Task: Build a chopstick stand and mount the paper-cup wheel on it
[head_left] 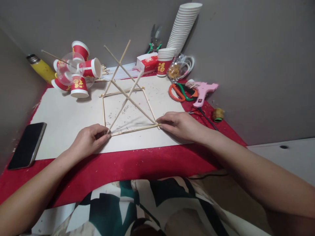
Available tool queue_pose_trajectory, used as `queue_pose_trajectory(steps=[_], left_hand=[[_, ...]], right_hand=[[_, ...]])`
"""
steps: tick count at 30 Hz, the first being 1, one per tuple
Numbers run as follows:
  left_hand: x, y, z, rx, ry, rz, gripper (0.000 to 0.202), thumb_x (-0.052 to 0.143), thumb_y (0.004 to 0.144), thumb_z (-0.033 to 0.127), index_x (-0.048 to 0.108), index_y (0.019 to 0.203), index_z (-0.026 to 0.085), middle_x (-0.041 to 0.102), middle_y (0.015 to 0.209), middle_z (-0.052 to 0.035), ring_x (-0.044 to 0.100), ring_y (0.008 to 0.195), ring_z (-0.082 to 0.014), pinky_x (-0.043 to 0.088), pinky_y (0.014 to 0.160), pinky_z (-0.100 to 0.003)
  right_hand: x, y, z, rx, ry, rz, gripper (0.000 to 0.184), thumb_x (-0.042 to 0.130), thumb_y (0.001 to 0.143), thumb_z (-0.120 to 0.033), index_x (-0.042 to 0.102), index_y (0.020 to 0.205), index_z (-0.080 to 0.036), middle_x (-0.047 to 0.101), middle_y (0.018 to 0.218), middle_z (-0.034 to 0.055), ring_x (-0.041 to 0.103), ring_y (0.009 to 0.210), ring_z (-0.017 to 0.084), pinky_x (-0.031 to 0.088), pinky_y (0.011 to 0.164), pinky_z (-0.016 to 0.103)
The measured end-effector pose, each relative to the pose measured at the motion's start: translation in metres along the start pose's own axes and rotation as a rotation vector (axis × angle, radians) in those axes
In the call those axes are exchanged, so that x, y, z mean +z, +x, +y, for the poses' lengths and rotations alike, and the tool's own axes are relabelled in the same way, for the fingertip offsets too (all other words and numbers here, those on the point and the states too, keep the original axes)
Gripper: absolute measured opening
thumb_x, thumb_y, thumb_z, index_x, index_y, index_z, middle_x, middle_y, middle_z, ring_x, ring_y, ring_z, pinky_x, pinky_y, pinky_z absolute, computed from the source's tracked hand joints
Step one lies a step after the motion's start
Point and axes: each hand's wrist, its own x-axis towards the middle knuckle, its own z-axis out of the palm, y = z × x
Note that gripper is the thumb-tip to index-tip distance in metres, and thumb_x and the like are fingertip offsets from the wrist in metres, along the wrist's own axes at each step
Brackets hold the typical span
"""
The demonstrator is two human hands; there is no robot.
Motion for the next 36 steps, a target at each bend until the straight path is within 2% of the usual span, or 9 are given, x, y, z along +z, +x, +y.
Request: queue_pose_trajectory(steps=[7,14,18,24,28,36], left_hand=[[0.002,0.0,-0.002,0.014,-0.024,0.004,0.032,0.056,0.094,0.046,0.075,0.094,0.021,0.076,0.094,-0.0066,0.068,0.084,-0.0199,0.049,0.075,-0.032],[-0.001,-0.001,0.006,-0.001,-0.025,-0.043,0.028,0.057,0.093,0.041,0.074,0.094,0.018,0.072,0.089,-0.0062,0.063,0.08,-0.0183,0.047,0.073,-0.031],[-0.007,-0.003,0.007,0.0,-0.046,-0.121,0.024,0.062,0.09,0.038,0.072,0.099,0.017,0.068,0.089,-0.0055,0.059,0.077,-0.0169,0.046,0.07,-0.03],[-0.012,-0.005,0.006,-0.012,-0.068,-0.177,0.029,0.067,0.085,0.033,0.07,0.11,0.018,0.067,0.093,-0.006,0.06,0.078,-0.0174,0.047,0.073,-0.032],[-0.013,-0.005,0.005,-0.018,-0.109,-0.179,0.026,0.064,0.087,0.031,0.07,0.108,0.018,0.068,0.096,-0.0064,0.06,0.079,-0.0171,0.048,0.074,-0.032],[-0.011,-0.003,0.004,-0.012,-0.14,-0.153,0.025,0.063,0.089,0.034,0.073,0.102,0.016,0.069,0.09,-0.0062,0.06,0.075,-0.016,0.048,0.07,-0.029]], right_hand=[[-0.003,0.001,-0.001,-0.007,0.008,-0.014,0.024,0.057,0.094,-0.026,0.077,0.106,-0.021,0.079,0.101,0.0079,0.073,0.092,0.022,0.057,0.083,0.034],[-0.002,0.003,-0.002,-0.074,-0.014,0.011,0.03,0.059,0.093,-0.038,0.076,0.114,-0.024,0.075,0.104,0.0098,0.071,0.093,0.025,0.057,0.083,0.038],[0.005,0.007,-0.003,-0.086,0.032,0.012,0.028,0.058,0.094,-0.04,0.076,0.108,-0.024,0.074,0.098,0.0099,0.07,0.088,0.025,0.057,0.079,0.04],[0.008,0.016,-0.008,-0.059,0.08,0.007,0.029,0.056,0.096,-0.048,0.074,0.093,-0.025,0.073,0.085,0.0082,0.067,0.074,0.024,0.055,0.069,0.039],[0.01,0.017,-0.008,-0.044,0.095,-0.012,0.03,0.053,0.097,-0.047,0.072,0.087,-0.026,0.074,0.087,0.0081,0.069,0.078,0.025,0.054,0.071,0.04],[0.009,0.018,-0.008,-0.046,0.069,-0.024,0.026,0.052,0.096,-0.039,0.072,0.089,-0.024,0.075,0.088,0.0074,0.07,0.081,0.025,0.054,0.074,0.038]])
